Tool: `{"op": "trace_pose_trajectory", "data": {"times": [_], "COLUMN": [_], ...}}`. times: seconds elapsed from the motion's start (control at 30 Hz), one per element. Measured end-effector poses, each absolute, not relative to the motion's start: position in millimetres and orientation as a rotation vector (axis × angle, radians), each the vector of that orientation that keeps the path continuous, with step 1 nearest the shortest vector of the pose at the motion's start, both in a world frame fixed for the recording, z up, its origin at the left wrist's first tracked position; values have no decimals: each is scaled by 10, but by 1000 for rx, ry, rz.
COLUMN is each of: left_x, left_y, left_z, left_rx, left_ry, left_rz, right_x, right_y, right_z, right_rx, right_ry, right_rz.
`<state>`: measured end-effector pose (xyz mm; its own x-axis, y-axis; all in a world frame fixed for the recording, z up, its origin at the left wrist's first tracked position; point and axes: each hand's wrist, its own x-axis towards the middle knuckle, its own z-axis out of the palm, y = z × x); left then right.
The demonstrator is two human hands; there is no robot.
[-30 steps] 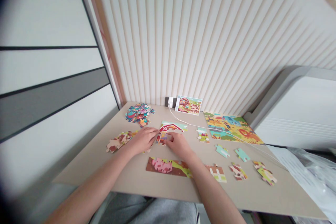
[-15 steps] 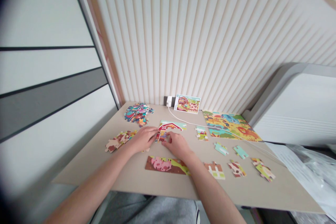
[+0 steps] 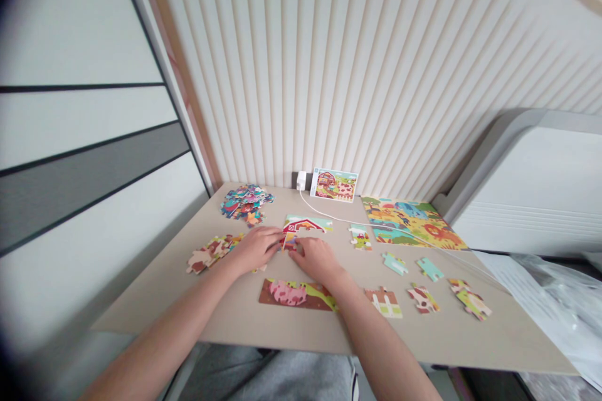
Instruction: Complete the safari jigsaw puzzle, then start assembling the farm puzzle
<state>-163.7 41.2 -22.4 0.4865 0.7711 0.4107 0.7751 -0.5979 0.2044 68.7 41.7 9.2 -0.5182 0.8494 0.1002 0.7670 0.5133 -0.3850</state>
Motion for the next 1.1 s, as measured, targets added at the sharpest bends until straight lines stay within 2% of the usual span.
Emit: {"op": "trace_pose_trajectory", "data": {"times": [0.47, 1.1], "left_x": [-1635, -1649], "left_y": [426, 412], "left_z": [-263, -280], "left_rx": [-2732, -2729], "left_ry": [-1371, -1370], "left_rz": [-723, -704], "right_x": [669, 680], "right_y": [397, 354], "right_z": [89, 97], "right_rx": [-1379, -1402], "right_ry": [-2560, -2521], "right_rz": [254, 335]}}
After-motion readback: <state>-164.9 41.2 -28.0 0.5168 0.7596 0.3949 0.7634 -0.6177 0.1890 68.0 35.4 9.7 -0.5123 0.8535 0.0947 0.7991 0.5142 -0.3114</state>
